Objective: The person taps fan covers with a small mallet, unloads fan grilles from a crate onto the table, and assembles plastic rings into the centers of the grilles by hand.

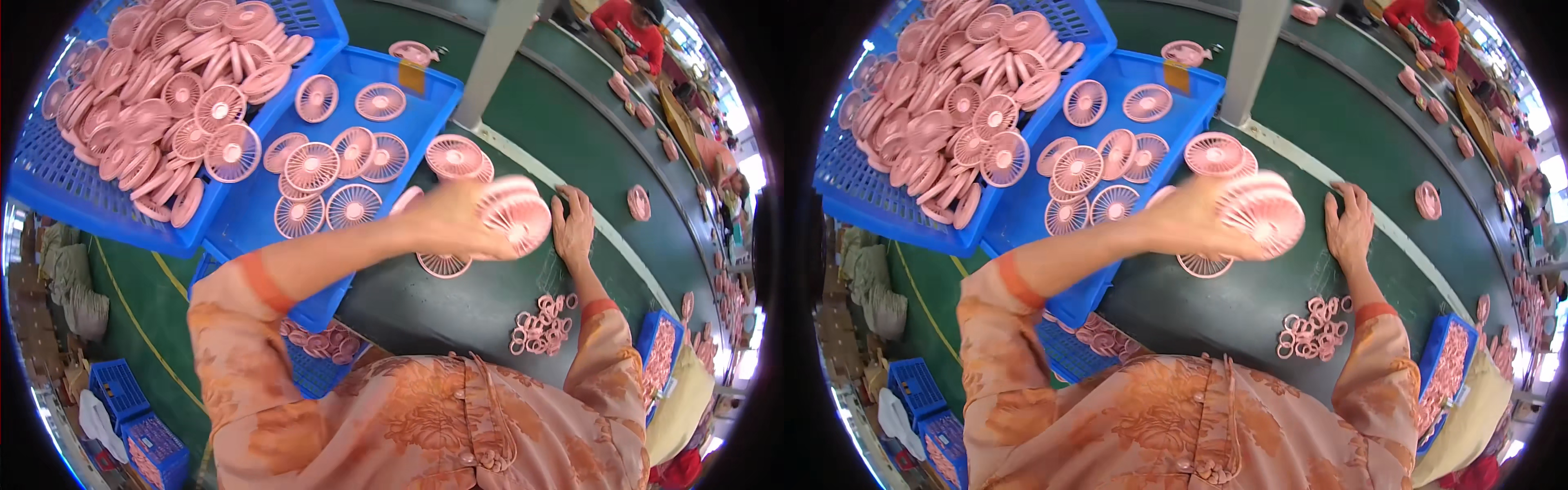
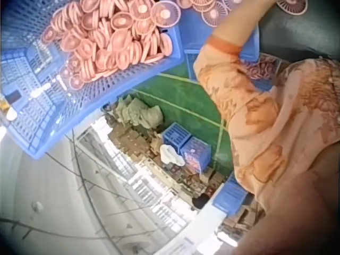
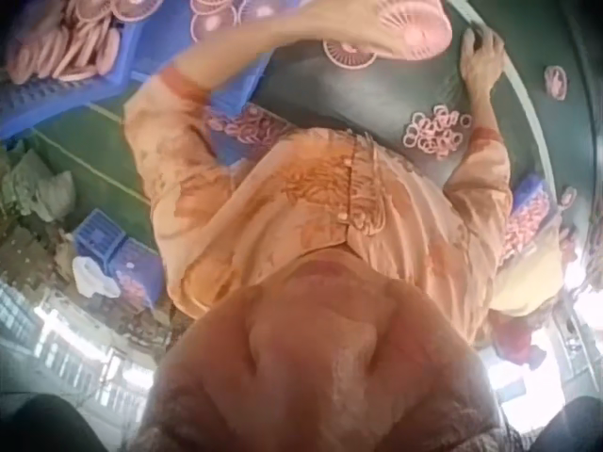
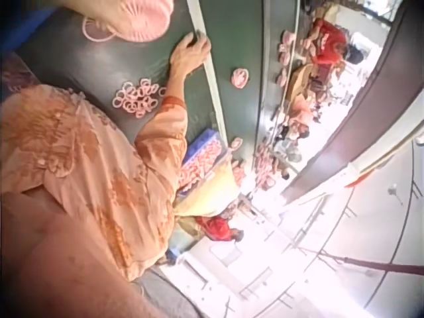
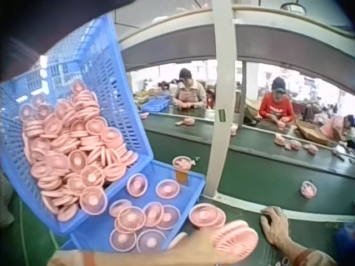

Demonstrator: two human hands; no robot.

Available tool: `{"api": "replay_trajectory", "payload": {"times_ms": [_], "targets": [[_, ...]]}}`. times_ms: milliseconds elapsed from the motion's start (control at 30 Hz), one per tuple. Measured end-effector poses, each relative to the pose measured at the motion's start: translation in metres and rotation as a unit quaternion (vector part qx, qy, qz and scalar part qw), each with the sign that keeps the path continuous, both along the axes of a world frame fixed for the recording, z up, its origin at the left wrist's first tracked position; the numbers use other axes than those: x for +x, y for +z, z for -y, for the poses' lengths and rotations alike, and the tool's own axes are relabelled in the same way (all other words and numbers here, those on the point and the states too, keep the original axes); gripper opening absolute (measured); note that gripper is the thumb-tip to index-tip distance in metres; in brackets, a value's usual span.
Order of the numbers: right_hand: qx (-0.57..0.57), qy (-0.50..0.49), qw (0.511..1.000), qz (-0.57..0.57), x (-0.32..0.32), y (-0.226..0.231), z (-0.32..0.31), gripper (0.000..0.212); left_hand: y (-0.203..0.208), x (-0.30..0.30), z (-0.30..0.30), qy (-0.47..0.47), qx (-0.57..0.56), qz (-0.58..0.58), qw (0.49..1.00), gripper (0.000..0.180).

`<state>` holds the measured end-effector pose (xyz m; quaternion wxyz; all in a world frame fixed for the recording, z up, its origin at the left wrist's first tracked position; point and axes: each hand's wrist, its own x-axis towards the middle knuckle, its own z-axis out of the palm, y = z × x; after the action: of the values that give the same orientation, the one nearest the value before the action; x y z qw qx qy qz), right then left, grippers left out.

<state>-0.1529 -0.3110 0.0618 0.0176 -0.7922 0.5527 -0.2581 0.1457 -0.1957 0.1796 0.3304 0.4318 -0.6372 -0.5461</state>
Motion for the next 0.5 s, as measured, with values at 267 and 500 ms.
{"api": "replay_trajectory", "payload": {"times_ms": [267, 500], "targets": [[0.006, 0.005, 1.0, -0.001, 0.0, 0.001, -0.013, 0.027, -0.032, -0.032, 0.002, 0.037, -0.042, 0.233, 0.971, 0.079], [0.014, -0.007, 1.0, 0.008, -0.004, -0.003, -0.006, 0.028, 0.005, 0.023, 0.005, 0.123, 0.013, 0.165, 0.978, 0.072]]}}
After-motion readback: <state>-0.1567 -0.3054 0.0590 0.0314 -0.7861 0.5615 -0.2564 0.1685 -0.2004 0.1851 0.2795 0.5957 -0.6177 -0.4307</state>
